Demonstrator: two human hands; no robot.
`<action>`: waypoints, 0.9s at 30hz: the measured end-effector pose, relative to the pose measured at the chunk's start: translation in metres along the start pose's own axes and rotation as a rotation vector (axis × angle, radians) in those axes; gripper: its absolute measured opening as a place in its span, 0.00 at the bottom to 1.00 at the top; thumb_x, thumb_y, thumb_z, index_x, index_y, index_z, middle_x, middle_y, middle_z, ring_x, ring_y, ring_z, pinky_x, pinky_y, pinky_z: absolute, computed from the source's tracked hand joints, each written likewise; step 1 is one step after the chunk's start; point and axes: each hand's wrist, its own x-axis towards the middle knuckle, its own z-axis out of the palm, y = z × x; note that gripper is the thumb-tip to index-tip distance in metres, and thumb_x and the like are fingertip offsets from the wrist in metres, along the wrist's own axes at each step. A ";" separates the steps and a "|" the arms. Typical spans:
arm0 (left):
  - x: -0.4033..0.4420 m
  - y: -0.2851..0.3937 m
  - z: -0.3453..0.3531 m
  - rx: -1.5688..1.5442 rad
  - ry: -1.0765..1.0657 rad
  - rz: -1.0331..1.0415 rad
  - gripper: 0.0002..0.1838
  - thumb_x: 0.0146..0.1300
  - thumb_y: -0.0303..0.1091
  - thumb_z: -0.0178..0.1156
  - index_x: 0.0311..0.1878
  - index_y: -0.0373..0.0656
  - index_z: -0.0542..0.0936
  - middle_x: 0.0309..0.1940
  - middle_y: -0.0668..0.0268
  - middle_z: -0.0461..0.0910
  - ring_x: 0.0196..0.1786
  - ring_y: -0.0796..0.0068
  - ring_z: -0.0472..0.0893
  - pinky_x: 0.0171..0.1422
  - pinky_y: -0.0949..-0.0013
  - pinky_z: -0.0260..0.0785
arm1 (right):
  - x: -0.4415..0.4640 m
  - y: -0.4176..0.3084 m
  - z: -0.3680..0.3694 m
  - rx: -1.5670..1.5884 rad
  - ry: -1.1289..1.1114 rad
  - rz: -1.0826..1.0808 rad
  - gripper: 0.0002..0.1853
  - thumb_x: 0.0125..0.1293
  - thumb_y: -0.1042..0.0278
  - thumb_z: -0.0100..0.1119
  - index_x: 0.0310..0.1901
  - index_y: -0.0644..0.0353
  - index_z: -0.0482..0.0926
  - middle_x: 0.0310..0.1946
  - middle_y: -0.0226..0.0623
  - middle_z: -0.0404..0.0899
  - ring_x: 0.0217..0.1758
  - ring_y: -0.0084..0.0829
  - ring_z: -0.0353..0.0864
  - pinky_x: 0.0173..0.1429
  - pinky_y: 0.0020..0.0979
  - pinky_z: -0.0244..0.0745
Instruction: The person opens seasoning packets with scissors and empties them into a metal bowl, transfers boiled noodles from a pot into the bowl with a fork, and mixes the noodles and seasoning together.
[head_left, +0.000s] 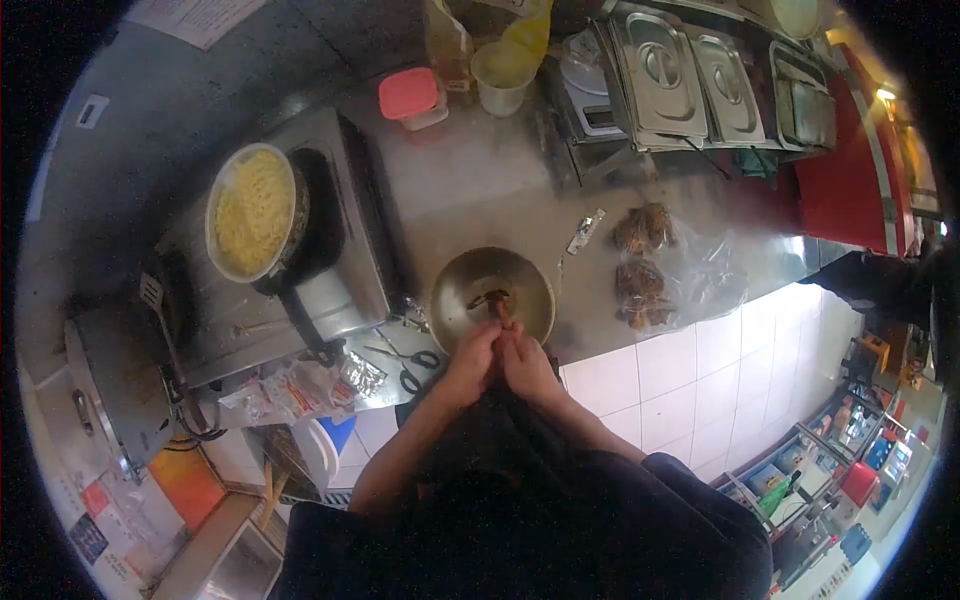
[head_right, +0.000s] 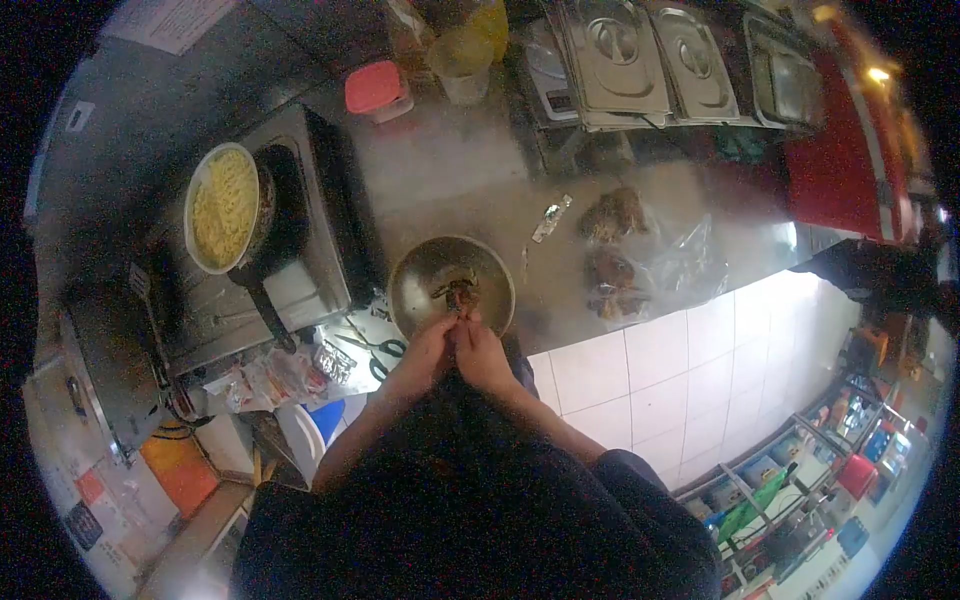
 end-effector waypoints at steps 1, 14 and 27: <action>0.001 0.000 0.002 0.011 0.024 0.016 0.11 0.75 0.37 0.47 0.47 0.42 0.77 0.45 0.65 0.80 0.50 0.73 0.79 0.60 0.68 0.69 | -0.001 -0.004 -0.002 0.002 0.003 0.001 0.15 0.75 0.65 0.43 0.44 0.66 0.77 0.41 0.59 0.80 0.45 0.58 0.80 0.48 0.53 0.74; 0.029 -0.016 -0.014 -0.132 0.003 0.027 0.12 0.76 0.40 0.46 0.42 0.43 0.73 0.40 0.63 0.80 0.47 0.65 0.80 0.56 0.61 0.73 | -0.006 -0.017 -0.004 -0.063 0.053 -0.135 0.10 0.72 0.67 0.45 0.40 0.63 0.75 0.33 0.55 0.78 0.38 0.58 0.77 0.42 0.50 0.71; -0.016 0.007 0.006 0.009 -0.149 0.115 0.22 0.78 0.48 0.46 0.59 0.41 0.78 0.58 0.59 0.79 0.59 0.68 0.78 0.61 0.62 0.73 | 0.002 -0.037 -0.028 1.346 -0.295 0.561 0.11 0.76 0.61 0.44 0.35 0.50 0.70 0.24 0.22 0.61 0.25 0.20 0.58 0.32 0.24 0.55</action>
